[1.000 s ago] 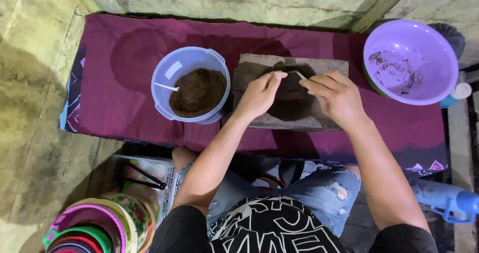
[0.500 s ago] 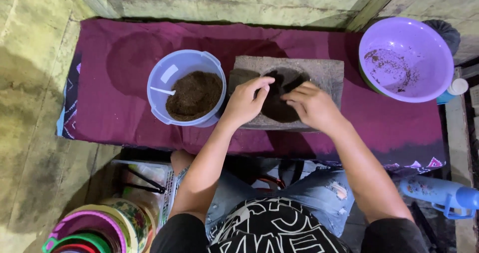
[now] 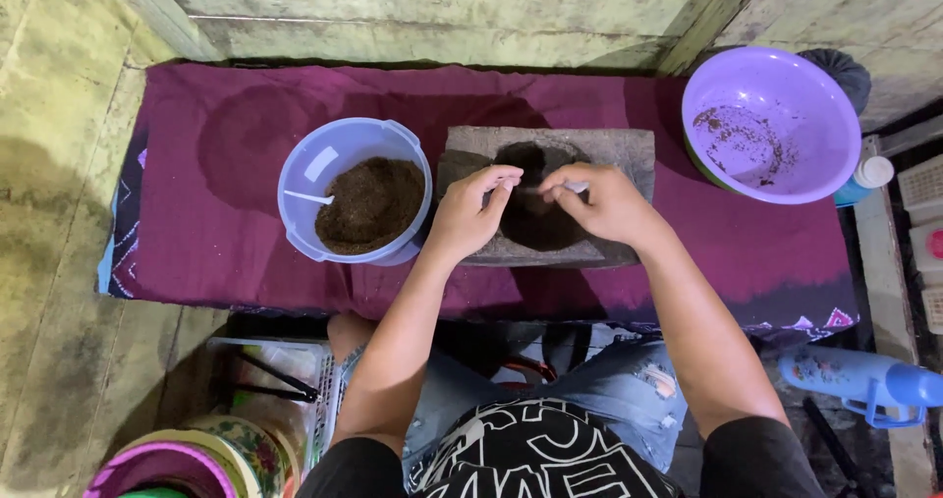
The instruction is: A person uses a spoon to repeatedly scoop brown granular material from a bucket and fill the cavity of a stone mortar.
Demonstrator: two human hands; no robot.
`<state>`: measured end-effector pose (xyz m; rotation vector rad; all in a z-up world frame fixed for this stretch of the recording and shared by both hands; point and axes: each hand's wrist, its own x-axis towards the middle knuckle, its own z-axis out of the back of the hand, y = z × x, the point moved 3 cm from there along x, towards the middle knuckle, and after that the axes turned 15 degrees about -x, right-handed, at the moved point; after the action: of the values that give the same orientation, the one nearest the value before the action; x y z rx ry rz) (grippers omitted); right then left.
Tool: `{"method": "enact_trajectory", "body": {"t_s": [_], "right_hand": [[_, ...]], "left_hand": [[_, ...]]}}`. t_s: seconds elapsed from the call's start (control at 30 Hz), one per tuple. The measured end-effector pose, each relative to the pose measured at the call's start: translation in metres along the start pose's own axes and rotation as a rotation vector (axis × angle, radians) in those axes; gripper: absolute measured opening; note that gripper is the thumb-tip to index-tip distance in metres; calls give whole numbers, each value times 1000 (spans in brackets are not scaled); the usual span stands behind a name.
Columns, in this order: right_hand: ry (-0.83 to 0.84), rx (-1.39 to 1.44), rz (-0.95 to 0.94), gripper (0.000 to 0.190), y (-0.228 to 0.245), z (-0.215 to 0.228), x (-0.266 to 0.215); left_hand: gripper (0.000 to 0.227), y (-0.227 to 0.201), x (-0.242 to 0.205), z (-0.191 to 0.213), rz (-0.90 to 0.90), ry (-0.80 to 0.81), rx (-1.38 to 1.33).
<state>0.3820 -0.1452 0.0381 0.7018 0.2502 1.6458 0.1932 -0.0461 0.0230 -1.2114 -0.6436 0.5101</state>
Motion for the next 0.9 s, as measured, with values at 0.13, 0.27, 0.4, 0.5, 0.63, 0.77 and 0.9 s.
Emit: {"method": "enact_trajectory", "body": {"t_s": [0.13, 0.27, 0.4, 0.5, 0.63, 0.77, 0.9], "right_hand": [[-73, -307, 93, 13, -17, -15, -10], [-131, -600, 148, 15, -23, -31, -31], [-225, -468, 50, 12, -14, -22, -37], [-289, -327, -65, 11, -11, -10, -44], [-340, -210, -168, 12, -23, -6, -52], [-464, -197, -157, 19, -6, 16, -45], [-520, -51, -216, 26, -9, 22, -41]], "left_hand": [[29, -5, 0, -1, 18, 19, 13], [29, -8, 1, -1, 9, 29, 27], [27, 0, 1, -3, -45, 18, 76], [26, -1, 2, -6, -78, 31, 148], [33, 0, 1, -9, -2, 77, 168], [25, 0, 2, -2, -79, -86, -41], [26, 12, -1, 8, -58, -192, -253]]}}
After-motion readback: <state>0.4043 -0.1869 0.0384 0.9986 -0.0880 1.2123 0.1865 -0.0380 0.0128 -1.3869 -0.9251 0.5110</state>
